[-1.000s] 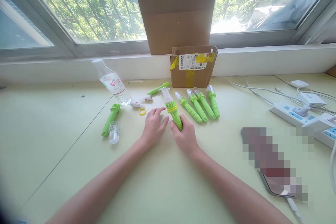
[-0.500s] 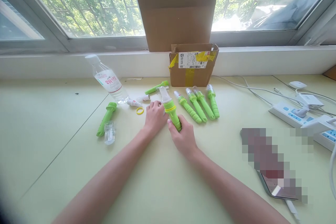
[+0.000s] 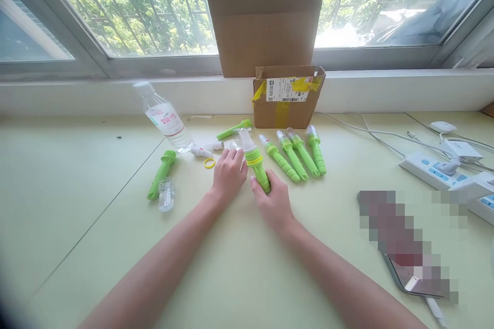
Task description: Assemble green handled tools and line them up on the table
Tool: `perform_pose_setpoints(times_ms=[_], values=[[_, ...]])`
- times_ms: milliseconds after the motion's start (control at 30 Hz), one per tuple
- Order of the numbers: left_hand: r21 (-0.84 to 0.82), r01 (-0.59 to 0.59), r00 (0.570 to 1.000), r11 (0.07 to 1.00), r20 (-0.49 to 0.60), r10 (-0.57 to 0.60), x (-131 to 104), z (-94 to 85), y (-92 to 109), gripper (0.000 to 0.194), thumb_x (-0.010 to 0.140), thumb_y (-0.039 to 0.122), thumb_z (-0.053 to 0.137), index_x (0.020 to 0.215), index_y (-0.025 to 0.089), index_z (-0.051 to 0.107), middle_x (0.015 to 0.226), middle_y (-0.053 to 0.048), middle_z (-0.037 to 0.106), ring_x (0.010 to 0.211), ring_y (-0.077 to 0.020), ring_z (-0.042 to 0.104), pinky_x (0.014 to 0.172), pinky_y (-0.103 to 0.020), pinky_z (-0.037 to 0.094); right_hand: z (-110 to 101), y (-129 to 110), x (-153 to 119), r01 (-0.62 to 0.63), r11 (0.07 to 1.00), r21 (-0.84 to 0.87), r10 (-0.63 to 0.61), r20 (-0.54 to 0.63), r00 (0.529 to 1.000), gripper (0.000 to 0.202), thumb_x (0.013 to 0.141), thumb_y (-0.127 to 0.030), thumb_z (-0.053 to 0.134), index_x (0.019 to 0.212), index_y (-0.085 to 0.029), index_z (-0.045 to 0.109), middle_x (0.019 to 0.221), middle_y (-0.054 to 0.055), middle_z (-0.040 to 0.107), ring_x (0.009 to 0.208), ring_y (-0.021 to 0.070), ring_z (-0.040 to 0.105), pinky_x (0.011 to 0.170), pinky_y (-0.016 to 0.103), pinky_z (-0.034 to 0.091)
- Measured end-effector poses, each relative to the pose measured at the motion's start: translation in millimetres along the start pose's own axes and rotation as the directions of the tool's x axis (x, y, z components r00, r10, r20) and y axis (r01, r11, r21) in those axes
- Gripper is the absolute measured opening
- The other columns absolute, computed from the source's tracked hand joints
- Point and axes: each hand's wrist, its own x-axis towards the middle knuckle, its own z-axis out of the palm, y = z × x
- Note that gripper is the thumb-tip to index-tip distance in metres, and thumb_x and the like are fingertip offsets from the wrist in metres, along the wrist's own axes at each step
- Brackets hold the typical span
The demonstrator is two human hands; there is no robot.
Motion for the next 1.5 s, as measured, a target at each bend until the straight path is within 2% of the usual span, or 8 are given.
perform_pose_setpoints(times_ms=[267,433,600,1033,1167,1267,1367,1500], values=[[-0.012,0.078,0.997,0.997,0.027,-0.077,-2.0,2.6,-3.4,0.039,0.082,0.034,0.055,0.119,0.020,0.055,0.131,-0.017,0.044,0.118,-0.0346,0.044,0.092,-0.047,0.039,-0.1,0.0,0.0,-0.022,0.999,0.028,0.022,0.011,1.000,0.026,0.085,-0.040,0.054,0.071,-0.021,0.042,0.057,-0.006,0.034,0.049,0.0093,0.030,0.045,0.024,0.026],[-0.063,0.135,0.987,0.989,0.101,-0.128,0.1,7.0,-6.8,0.029,0.088,0.020,0.042,0.114,0.018,0.055,0.125,-0.016,0.052,0.105,-0.0287,0.056,0.083,-0.043,0.044,-0.5,-0.6,0.0,-0.024,0.999,0.029,0.023,0.013,1.000,0.026,0.085,-0.040,0.054,0.071,-0.021,0.042,0.057,-0.006,0.032,0.049,0.0092,0.029,0.045,0.024,0.026],[-0.300,0.176,0.977,0.938,-0.063,-0.204,4.8,1.1,-10.3,0.027,0.092,0.020,0.035,0.112,0.018,0.054,0.110,-0.012,0.062,0.099,-0.0236,0.059,0.082,-0.035,0.045,-0.2,-1.8,-0.2,-0.028,0.999,0.025,0.028,0.015,0.999,0.027,0.085,-0.041,0.054,0.070,-0.021,0.041,0.058,-0.006,0.032,0.050,0.0093,0.029,0.046,0.025,0.026],[-0.797,0.242,0.753,0.553,-0.205,-0.625,41.0,-80.0,-46.0,0.034,0.087,0.051,0.049,0.072,0.021,0.053,0.045,0.006,0.043,0.035,-0.0086,0.043,0.039,-0.022,0.031,-0.1,-1.2,1.3,-0.004,0.997,-0.079,0.012,0.098,0.995,0.015,0.081,-0.033,0.054,0.076,-0.020,0.051,0.061,-0.004,0.040,0.054,0.0116,0.034,0.049,0.025,0.028],[-0.789,0.275,0.827,0.550,-0.097,-0.553,41.8,-91.9,-48.7,0.033,0.087,0.046,0.050,0.068,0.020,0.055,0.043,0.006,0.040,0.032,-0.0077,0.038,0.037,-0.022,0.028,-0.7,0.3,1.0,0.039,0.988,-0.149,-0.020,0.128,0.992,0.008,0.080,-0.029,0.055,0.078,-0.021,0.053,0.061,-0.004,0.041,0.054,0.0121,0.037,0.050,0.025,0.029],[-0.740,0.324,0.924,0.590,0.115,-0.364,38.0,-92.1,-41.3,0.030,0.084,0.045,0.055,0.069,0.019,0.059,0.045,0.004,0.046,0.035,-0.0085,0.039,0.037,-0.023,0.027,-0.5,1.2,0.2,0.085,0.979,-0.186,-0.057,0.149,0.987,0.007,0.079,-0.026,0.054,0.084,-0.022,0.056,0.063,-0.003,0.045,0.055,0.0125,0.039,0.051,0.025,0.031],[-0.680,0.322,0.945,0.659,0.273,-0.180,32.5,-84.7,-29.0,0.029,0.079,0.047,0.061,0.071,0.019,0.062,0.049,0.003,0.048,0.040,-0.0096,0.043,0.039,-0.023,0.028,1.2,1.1,-1.9,0.114,0.970,-0.215,-0.094,0.102,0.990,0.018,0.079,-0.024,0.056,0.096,-0.022,0.056,0.064,-0.004,0.049,0.054,0.0125,0.042,0.053,0.025,0.035],[-0.745,0.281,0.937,0.606,0.077,-0.340,26.1,-62.0,-12.0,0.026,0.077,0.043,0.065,0.089,0.020,0.061,0.062,0.003,0.055,0.048,-0.0097,0.047,0.047,-0.023,0.035,3.0,1.1,-4.1,0.078,0.972,-0.220,-0.083,-0.017,0.996,0.020,0.079,-0.028,0.058,0.097,-0.022,0.051,0.066,-0.005,0.053,0.054,0.0126,0.048,0.052,0.023,0.038]])
